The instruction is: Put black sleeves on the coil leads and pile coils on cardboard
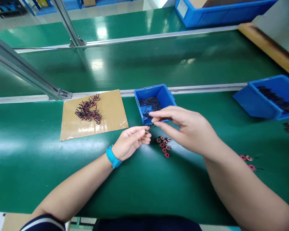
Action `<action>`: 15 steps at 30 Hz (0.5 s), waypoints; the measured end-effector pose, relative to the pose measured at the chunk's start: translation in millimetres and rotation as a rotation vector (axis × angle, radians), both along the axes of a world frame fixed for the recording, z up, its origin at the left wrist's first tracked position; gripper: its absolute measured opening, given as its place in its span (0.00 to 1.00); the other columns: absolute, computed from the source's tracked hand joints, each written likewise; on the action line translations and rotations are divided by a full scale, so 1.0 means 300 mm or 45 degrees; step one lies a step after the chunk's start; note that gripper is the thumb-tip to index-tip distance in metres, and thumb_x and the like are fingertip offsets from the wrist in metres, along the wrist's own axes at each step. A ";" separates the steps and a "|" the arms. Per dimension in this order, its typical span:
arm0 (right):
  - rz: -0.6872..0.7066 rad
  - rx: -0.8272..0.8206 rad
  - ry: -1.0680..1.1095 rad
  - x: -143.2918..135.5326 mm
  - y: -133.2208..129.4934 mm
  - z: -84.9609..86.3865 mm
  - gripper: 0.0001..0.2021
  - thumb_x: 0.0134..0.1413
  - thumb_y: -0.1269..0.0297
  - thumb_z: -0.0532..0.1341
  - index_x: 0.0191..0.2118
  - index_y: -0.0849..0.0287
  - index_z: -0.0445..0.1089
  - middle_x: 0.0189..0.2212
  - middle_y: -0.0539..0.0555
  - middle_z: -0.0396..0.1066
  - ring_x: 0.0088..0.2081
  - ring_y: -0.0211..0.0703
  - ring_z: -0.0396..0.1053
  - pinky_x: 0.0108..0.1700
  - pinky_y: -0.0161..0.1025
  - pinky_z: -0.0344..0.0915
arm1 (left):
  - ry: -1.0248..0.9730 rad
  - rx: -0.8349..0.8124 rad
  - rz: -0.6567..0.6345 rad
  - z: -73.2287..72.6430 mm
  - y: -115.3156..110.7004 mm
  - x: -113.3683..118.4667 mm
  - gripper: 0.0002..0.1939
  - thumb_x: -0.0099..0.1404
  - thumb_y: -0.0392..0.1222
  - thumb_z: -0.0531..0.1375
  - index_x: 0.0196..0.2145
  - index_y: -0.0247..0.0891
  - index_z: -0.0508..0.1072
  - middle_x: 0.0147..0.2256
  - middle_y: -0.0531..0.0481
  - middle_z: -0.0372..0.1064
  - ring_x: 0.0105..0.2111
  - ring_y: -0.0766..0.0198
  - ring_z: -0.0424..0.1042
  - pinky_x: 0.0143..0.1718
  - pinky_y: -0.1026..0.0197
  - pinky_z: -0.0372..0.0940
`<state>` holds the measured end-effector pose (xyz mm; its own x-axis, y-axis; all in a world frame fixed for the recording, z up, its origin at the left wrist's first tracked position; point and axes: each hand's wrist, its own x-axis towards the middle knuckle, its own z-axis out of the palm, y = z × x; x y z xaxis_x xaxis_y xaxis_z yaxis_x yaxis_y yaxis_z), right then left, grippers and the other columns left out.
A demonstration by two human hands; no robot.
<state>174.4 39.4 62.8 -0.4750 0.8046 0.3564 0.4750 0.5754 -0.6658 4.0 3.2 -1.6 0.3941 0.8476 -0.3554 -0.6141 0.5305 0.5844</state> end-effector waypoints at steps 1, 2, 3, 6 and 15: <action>-0.002 0.046 -0.017 -0.005 -0.003 0.002 0.11 0.55 0.71 0.57 0.42 0.54 0.72 0.36 0.52 0.76 0.37 0.42 0.73 0.40 0.41 0.71 | 0.004 0.002 -0.005 0.000 0.000 0.000 0.13 0.49 0.42 0.69 0.33 0.34 0.77 0.26 0.50 0.75 0.25 0.70 0.71 0.30 0.66 0.65; -0.009 0.084 -0.025 -0.010 -0.005 0.002 0.11 0.55 0.71 0.57 0.42 0.53 0.72 0.36 0.52 0.76 0.38 0.42 0.73 0.41 0.42 0.71 | 0.008 0.002 -0.010 0.000 -0.001 0.000 0.13 0.49 0.42 0.68 0.33 0.34 0.77 0.26 0.50 0.74 0.25 0.70 0.71 0.30 0.66 0.65; -0.016 0.112 -0.030 -0.013 -0.007 0.002 0.12 0.56 0.71 0.56 0.43 0.53 0.72 0.36 0.52 0.76 0.38 0.43 0.73 0.41 0.42 0.71 | 0.012 0.001 -0.014 -0.001 -0.001 0.000 0.13 0.49 0.42 0.68 0.33 0.34 0.77 0.26 0.50 0.74 0.25 0.70 0.71 0.30 0.66 0.65; -0.023 0.143 -0.043 -0.017 -0.010 -0.001 0.12 0.56 0.71 0.56 0.44 0.52 0.71 0.37 0.52 0.76 0.38 0.43 0.73 0.41 0.43 0.71 | 0.026 -0.009 -0.023 -0.002 -0.002 0.000 0.12 0.50 0.41 0.68 0.33 0.35 0.77 0.26 0.50 0.74 0.25 0.70 0.70 0.31 0.65 0.65; 0.018 0.186 0.000 -0.019 -0.013 0.001 0.13 0.56 0.73 0.56 0.45 0.54 0.71 0.36 0.53 0.76 0.37 0.42 0.73 0.40 0.40 0.70 | 0.020 0.013 -0.037 -0.001 -0.001 0.001 0.14 0.48 0.43 0.69 0.33 0.35 0.77 0.25 0.51 0.74 0.25 0.71 0.70 0.30 0.66 0.64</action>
